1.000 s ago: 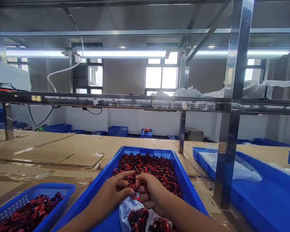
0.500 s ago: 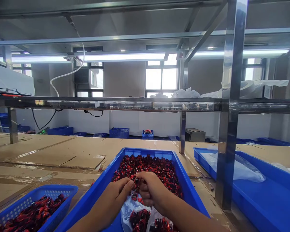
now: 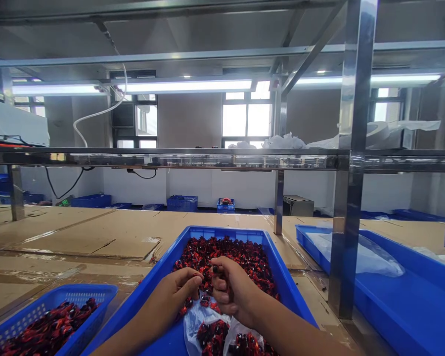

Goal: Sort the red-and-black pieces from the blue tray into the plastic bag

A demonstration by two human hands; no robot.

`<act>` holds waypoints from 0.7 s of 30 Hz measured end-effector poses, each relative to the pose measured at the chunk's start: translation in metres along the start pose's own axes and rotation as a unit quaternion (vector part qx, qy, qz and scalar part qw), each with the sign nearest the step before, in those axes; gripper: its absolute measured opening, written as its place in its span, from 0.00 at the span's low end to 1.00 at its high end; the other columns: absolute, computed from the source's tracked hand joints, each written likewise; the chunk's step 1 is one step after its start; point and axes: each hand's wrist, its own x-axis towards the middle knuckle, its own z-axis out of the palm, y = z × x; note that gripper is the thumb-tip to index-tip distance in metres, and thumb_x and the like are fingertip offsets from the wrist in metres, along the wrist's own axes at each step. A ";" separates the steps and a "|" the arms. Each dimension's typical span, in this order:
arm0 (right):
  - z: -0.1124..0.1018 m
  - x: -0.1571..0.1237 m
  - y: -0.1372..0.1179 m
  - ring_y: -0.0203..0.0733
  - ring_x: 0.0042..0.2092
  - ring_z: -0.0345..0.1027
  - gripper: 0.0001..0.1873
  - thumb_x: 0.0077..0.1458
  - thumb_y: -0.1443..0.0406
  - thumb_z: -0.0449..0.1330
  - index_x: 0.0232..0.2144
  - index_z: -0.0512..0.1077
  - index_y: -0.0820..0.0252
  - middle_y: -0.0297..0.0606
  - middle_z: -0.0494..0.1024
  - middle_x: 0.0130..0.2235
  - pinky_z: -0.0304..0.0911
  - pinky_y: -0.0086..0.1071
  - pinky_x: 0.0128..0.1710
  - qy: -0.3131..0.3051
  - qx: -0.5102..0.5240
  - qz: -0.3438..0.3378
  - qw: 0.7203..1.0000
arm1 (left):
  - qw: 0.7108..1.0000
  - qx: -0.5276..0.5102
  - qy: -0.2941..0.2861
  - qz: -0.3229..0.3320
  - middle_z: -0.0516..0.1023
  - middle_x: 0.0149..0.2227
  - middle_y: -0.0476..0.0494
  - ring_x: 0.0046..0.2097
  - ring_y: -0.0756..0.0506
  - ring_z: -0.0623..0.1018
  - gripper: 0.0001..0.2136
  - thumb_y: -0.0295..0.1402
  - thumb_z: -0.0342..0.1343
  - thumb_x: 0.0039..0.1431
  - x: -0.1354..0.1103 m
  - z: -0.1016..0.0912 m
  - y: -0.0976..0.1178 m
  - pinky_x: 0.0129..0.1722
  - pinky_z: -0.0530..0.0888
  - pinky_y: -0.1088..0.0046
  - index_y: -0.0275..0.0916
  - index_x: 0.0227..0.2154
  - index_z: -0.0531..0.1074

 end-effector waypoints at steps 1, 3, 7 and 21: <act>0.000 -0.001 0.000 0.27 0.15 0.46 0.16 0.54 0.53 0.55 0.24 0.61 0.58 0.25 0.58 0.19 0.29 0.22 0.12 0.003 0.002 0.000 1.000 | 1.000 0.000 -0.006 0.004 0.76 0.30 0.48 0.33 0.46 0.74 0.17 0.48 0.51 0.61 0.000 -0.001 0.003 0.33 0.66 0.74 0.37 0.35 0.74; 0.001 -0.003 0.000 0.26 0.17 0.50 0.15 0.53 0.53 0.57 0.27 0.63 0.59 0.27 0.64 0.23 0.29 0.21 0.12 0.009 -0.009 0.002 1.000 | 1.000 0.006 -0.007 -0.002 0.76 0.31 0.49 0.31 0.48 0.73 0.15 0.46 0.55 0.58 -0.001 -0.003 0.007 0.30 0.65 0.75 0.38 0.36 0.75; 0.005 0.000 0.007 0.24 0.14 0.42 0.17 0.51 0.54 0.63 0.25 0.64 0.59 0.21 0.58 0.17 0.30 0.22 0.11 0.038 -0.153 -0.064 0.985 | 0.997 0.066 0.037 0.001 0.73 0.28 0.52 0.26 0.50 0.68 0.14 0.44 0.60 0.54 -0.001 -0.005 0.005 0.26 0.60 0.76 0.40 0.38 0.75; -0.004 0.002 0.002 0.27 0.14 0.39 0.12 0.50 0.58 0.53 0.21 0.60 0.58 0.22 0.50 0.16 0.32 0.24 0.12 -0.043 -0.036 -0.037 0.998 | 0.999 0.016 0.007 -0.042 0.63 0.18 0.52 0.22 0.51 0.62 0.29 0.58 0.42 0.61 -0.006 0.004 0.000 0.22 0.55 0.75 0.36 0.28 0.74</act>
